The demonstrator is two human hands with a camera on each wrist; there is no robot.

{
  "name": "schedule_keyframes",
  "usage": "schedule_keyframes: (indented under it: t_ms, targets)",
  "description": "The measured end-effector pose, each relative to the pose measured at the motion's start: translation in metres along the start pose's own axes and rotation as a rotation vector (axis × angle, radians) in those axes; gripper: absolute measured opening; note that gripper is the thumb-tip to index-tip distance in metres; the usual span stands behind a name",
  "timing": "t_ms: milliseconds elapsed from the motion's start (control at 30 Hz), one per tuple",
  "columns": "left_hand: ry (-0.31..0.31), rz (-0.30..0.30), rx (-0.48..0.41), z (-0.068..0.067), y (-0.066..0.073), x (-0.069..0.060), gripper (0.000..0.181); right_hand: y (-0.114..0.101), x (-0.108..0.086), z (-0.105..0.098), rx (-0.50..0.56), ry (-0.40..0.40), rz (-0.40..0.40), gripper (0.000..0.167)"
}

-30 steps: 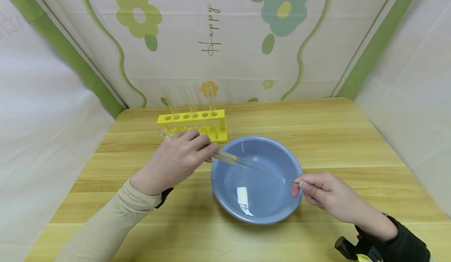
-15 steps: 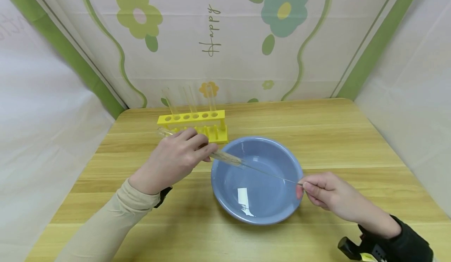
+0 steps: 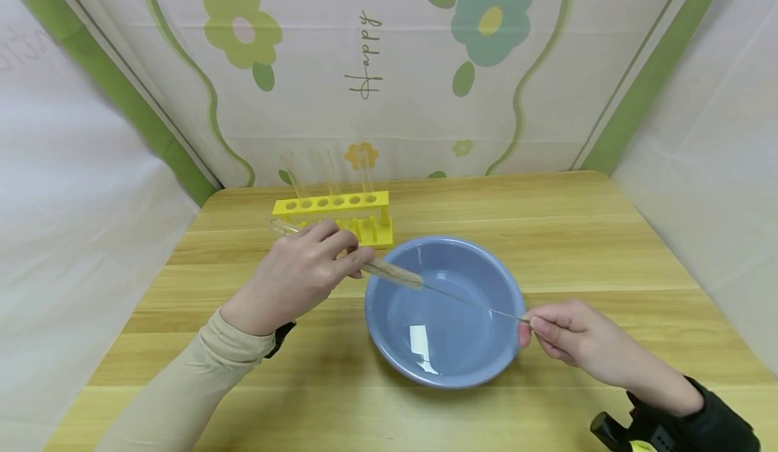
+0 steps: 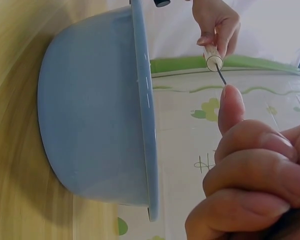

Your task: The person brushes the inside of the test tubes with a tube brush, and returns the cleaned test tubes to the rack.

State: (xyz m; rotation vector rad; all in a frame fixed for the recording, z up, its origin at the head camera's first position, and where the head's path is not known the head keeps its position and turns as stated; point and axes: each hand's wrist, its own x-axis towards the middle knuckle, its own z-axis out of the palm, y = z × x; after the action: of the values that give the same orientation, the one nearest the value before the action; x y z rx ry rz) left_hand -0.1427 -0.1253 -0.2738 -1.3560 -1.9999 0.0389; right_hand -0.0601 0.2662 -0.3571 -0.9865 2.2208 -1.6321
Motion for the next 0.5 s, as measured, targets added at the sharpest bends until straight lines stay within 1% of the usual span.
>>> schedule_keyframes:
  t_ms: [133,367,500]
  targets:
    - [-0.001,0.001,0.004,-0.0008,-0.0003,-0.0002,0.031,0.0005,-0.0016,-0.0015,0.006,-0.001,0.012,0.036]
    - [-0.008,0.003,0.009,-0.0022,-0.0003,0.0003,0.029,-0.0002,-0.0056,-0.0025,-0.024,0.012,0.009,0.037]
    - [-0.010,0.021,0.037,-0.0036,0.0028,0.0013,0.028,0.0003,-0.0093,-0.0014,-0.080,0.034,-0.005,0.038]
